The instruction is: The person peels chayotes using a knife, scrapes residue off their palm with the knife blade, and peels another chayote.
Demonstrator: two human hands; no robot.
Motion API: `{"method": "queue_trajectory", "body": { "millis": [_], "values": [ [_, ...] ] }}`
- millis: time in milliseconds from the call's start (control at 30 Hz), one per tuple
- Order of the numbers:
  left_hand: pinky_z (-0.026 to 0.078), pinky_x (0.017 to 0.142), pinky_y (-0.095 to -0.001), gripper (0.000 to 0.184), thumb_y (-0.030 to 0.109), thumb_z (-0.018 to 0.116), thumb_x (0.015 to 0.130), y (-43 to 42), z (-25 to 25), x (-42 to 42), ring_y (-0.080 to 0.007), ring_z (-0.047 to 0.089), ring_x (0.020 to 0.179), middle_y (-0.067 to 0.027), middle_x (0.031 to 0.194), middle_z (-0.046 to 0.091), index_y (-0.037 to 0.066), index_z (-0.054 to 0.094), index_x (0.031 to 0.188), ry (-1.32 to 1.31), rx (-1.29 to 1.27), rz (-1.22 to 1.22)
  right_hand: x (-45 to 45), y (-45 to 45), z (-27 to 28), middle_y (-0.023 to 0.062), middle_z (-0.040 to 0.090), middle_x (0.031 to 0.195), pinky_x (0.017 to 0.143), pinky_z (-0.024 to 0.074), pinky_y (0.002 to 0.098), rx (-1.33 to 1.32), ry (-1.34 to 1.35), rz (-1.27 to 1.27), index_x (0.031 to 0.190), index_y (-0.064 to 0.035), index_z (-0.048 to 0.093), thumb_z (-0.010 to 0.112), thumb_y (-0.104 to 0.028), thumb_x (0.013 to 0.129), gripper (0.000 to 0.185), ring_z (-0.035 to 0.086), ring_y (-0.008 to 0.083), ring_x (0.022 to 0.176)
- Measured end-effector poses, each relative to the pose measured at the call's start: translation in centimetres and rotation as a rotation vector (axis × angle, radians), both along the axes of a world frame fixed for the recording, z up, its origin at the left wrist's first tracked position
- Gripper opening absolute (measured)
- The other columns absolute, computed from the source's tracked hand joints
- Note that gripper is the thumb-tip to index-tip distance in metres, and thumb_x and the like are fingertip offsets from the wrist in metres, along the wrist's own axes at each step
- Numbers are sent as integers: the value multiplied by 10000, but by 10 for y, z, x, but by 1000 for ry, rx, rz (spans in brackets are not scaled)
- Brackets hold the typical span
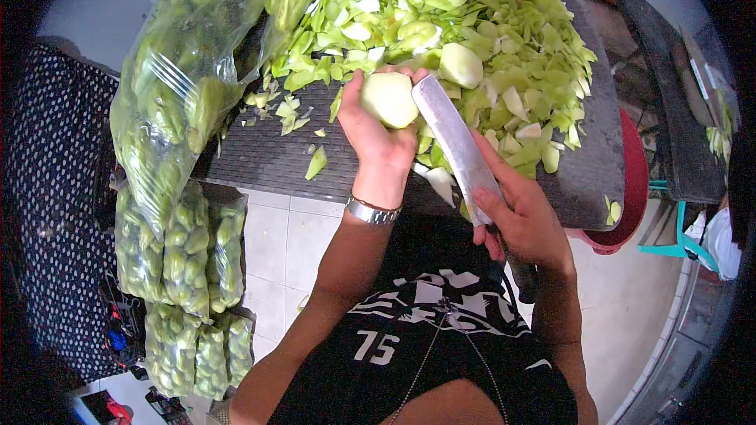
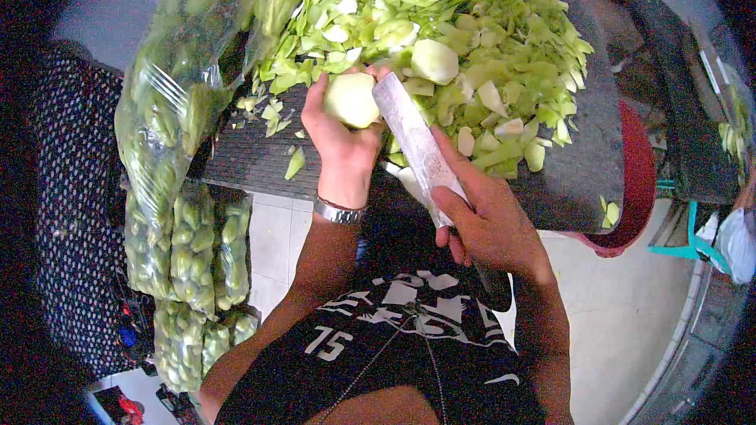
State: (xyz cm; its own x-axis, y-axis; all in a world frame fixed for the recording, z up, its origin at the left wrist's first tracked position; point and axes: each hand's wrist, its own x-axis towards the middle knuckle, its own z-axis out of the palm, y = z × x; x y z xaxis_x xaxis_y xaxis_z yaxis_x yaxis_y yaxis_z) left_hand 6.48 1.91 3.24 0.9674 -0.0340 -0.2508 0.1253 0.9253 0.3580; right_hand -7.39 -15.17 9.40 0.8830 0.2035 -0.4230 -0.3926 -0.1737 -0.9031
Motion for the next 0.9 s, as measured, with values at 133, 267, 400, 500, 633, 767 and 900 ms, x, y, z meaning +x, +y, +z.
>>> {"method": "queue_trajectory", "body": {
  "millis": [133,267,400,500,633,767,900],
  "values": [
    [543,942,-517,422,375,447,1024,-6,5,0,-348,651,865,-168,901,648,-15,595,959,2,59,26,-2,0,-3,70,634,678,450,502,288,23,-3,-5,1625,-221,251,502,-97,1029,658,572,122,472],
    [558,903,-505,419,373,433,1030,-7,4,1,-331,661,845,-166,881,654,-7,597,966,-4,66,36,-2,3,-2,67,628,662,464,513,290,-42,-13,-15,1624,-250,251,500,-103,1033,658,574,119,476],
    [571,871,-468,417,370,416,1038,-7,3,0,-308,678,843,-168,889,681,-1,603,1003,-6,166,51,-3,5,-5,67,619,642,468,518,290,-71,-54,-8,1623,-263,251,496,-109,1036,655,573,120,477],
    [570,879,-461,408,353,416,1028,-9,7,-5,-324,697,900,-177,985,703,-2,615,1059,9,292,71,-1,7,-5,59,610,645,455,499,276,-57,-40,-25,1623,-255,255,494,-120,1047,638,554,110,469],
    [573,875,-465,426,362,411,1036,-17,13,-21,-318,715,918,-156,1039,716,3,612,1143,-76,276,-66,6,6,-5,48,600,646,445,491,269,-15,-21,-28,1625,-248,250,494,-120,1048,639,546,107,465],
    [583,799,-470,570,456,271,1084,-22,16,-20,-356,713,829,-189,946,711,-8,599,1129,3,205,-93,7,2,-12,51,603,651,447,498,272,10,-60,-18,1627,-238,239,490,-108,1040,652,552,109,467],
    [582,782,-484,596,487,240,1081,-13,7,-9,-378,702,807,-186,900,693,9,595,1072,-84,149,-154,1,0,-4,46,602,660,440,492,270,-12,12,8,1628,-218,236,492,-115,1046,644,547,104,471]
  ]
}}
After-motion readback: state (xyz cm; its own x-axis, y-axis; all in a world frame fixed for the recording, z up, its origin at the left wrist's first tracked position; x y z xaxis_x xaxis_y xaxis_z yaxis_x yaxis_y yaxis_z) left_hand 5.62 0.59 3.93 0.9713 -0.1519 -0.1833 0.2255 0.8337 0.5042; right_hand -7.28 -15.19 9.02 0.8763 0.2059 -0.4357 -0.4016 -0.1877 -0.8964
